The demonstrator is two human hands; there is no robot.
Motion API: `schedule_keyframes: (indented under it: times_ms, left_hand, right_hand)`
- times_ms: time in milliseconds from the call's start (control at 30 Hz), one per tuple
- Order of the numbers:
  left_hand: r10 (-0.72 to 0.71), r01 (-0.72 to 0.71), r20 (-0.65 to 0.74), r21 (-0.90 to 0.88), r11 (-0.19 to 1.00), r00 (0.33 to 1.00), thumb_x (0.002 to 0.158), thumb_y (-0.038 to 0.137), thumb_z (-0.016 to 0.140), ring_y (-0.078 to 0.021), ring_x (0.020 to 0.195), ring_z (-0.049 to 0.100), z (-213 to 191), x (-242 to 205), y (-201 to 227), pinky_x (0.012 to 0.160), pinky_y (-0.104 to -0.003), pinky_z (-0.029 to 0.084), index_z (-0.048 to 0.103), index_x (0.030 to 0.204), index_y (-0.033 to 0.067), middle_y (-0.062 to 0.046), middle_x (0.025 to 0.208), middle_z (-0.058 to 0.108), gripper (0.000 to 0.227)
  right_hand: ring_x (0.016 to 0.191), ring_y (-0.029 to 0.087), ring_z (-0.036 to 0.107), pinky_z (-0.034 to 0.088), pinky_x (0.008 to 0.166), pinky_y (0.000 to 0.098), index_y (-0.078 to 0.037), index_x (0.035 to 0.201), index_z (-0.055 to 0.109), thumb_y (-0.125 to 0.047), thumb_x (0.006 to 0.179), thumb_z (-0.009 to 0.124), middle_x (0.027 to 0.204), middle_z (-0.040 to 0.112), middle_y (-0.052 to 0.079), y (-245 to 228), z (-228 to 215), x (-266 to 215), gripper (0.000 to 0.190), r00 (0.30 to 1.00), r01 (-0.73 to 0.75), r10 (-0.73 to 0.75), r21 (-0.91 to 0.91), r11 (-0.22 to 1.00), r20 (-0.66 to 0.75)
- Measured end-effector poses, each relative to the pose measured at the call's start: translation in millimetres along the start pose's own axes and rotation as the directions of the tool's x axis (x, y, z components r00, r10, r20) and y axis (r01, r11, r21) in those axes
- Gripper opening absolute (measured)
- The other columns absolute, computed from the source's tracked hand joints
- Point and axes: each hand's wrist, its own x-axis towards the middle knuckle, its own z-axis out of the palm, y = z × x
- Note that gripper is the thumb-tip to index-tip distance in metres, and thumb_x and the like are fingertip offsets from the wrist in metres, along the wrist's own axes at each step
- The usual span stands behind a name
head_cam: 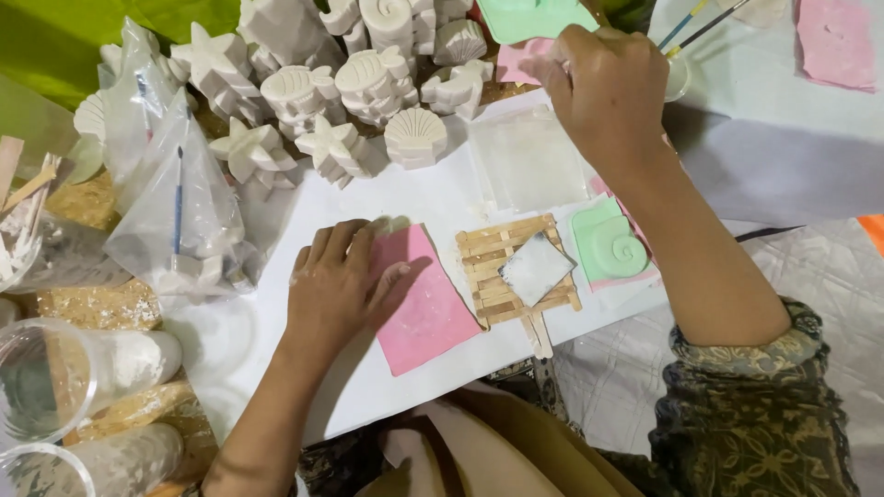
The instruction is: Trimming and refining the edges of small molded dough shapes using a thin tool and occasionally mixing materials.
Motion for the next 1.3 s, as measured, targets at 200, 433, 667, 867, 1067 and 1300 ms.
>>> schedule_keyframes:
  times_ms: [200,433,667,867,1067,1300]
  left_hand:
    - [0.002,0.011,0.131,-0.097,0.995,0.991,0.092,0.057,0.065,-0.0285,0.100,0.064,6,-5,0,0.075,-0.045,0.053,0.064,0.130,0.0109,-0.006,0.116,0.066,0.060]
    - [-0.022,0.064,0.298,-0.131,0.989,0.954,0.090,0.054,0.066,-0.0294,0.114,0.060,-2,1,3,0.087,-0.048,0.052,0.066,0.128,0.0087,-0.008,0.121,0.065,0.059]
    - [-0.043,0.110,0.401,-0.147,0.983,0.915,0.089,0.053,0.066,-0.0336,0.126,0.057,-7,3,5,0.099,-0.052,0.050,0.064,0.131,0.0073,-0.014,0.127,0.064,0.062]
    - [0.023,-0.022,0.012,-0.096,0.995,1.000,0.091,0.021,0.074,-0.0232,0.091,0.067,12,-8,-6,0.073,-0.033,0.056,0.067,0.105,0.0091,-0.003,0.095,0.065,0.020]
    - [-0.040,0.021,-0.054,-0.329,0.944,0.998,0.104,0.045,0.048,-0.0184,0.070,0.061,21,-16,-16,0.061,-0.029,0.052,0.061,0.095,0.0153,0.002,0.079,0.050,0.034]
    - [-0.054,0.021,-0.056,-0.480,0.877,0.997,0.097,0.028,0.066,-0.0270,0.072,0.068,16,-12,-10,0.063,-0.034,0.057,0.067,0.100,0.0115,-0.004,0.077,0.062,0.017]
  right_hand:
    - [0.090,0.033,0.060,0.048,0.075,0.0471,-0.005,0.130,0.067,-0.013,0.111,0.061,0.095,0.068,0.006,-37,-69,-27,0.022,0.973,-0.078,0.033,0.190,0.979,0.229]
    - [0.126,0.029,0.045,0.036,0.101,0.0483,-0.020,0.138,0.064,-0.035,0.084,0.077,0.139,0.057,0.005,-70,-96,-75,0.057,0.511,-0.222,-0.079,0.220,0.950,0.856]
    - [0.133,0.027,0.046,0.037,0.101,0.0471,-0.020,0.115,0.065,-0.034,0.081,0.083,0.135,0.062,0.000,-70,-83,-102,0.040,0.453,-0.178,-0.038,0.132,0.975,0.891]
    - [0.078,0.028,0.075,0.058,0.082,0.0418,-0.013,0.111,0.066,-0.018,0.103,0.056,0.082,0.074,0.005,-87,-89,-84,0.014,0.840,-0.253,-0.088,0.529,0.810,0.536]
    - [0.061,0.017,0.069,0.056,0.058,0.0271,-0.012,0.096,0.068,-0.025,0.105,0.060,0.069,0.065,0.000,-140,-71,-60,0.018,0.913,-0.078,-0.162,0.552,0.830,0.373]
    - [0.073,0.028,0.073,0.060,0.065,0.0353,-0.001,0.105,0.069,-0.006,0.106,0.050,0.080,0.067,0.012,-169,-78,-15,0.020,0.875,-0.100,-0.252,0.663,0.742,0.413]
